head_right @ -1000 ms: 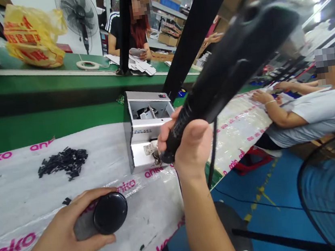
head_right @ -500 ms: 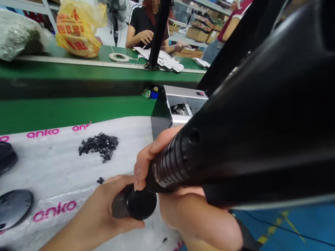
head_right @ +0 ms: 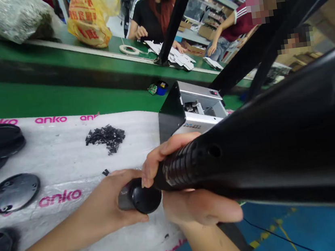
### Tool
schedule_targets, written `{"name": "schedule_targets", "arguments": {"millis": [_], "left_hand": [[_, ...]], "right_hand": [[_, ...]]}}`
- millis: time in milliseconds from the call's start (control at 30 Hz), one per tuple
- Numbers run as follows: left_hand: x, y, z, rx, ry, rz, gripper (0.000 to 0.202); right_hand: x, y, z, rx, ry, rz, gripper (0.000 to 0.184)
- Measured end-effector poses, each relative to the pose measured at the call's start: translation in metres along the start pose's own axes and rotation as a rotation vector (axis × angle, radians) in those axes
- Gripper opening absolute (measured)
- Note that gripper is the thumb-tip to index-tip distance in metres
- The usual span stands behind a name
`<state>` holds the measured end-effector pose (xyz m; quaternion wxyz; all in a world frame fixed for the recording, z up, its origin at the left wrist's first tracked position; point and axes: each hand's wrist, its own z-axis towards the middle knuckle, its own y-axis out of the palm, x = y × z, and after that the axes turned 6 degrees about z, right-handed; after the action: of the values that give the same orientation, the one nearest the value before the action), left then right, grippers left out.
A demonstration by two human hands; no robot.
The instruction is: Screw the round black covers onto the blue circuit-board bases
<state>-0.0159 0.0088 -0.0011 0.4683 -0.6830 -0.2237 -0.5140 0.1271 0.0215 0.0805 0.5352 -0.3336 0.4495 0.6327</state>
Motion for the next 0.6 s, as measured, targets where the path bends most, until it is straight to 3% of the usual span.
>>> {"name": "schedule_targets", "arguments": {"millis": [167,267,367,467,533,600], "left_hand": [[-0.003,0.003,0.000,-0.011,0.001,0.025,0.047],[-0.009,0.010,-0.001,-0.007,-0.014,0.092,0.042],[-0.016,0.018,-0.001,0.113,-0.012,0.198,0.046],[-0.020,0.021,-0.005,0.287,0.006,0.256,0.060],[-0.023,0.018,-0.008,0.271,0.055,0.274,0.070],[-0.026,0.012,-0.010,0.187,0.092,0.272,0.070]], "right_hand": [[0.022,0.010,-0.011,0.195,-0.118,0.080,0.056],[0.026,0.003,-0.007,0.159,-0.076,0.159,0.060],[0.008,-0.020,0.007,0.204,-0.145,0.143,0.063],[-0.014,-0.051,0.021,0.404,-0.410,-0.008,0.054],[-0.017,-0.068,0.030,0.477,-0.513,-0.098,0.048],[-0.010,-0.080,0.036,0.466,-0.524,-0.144,0.047]]}}
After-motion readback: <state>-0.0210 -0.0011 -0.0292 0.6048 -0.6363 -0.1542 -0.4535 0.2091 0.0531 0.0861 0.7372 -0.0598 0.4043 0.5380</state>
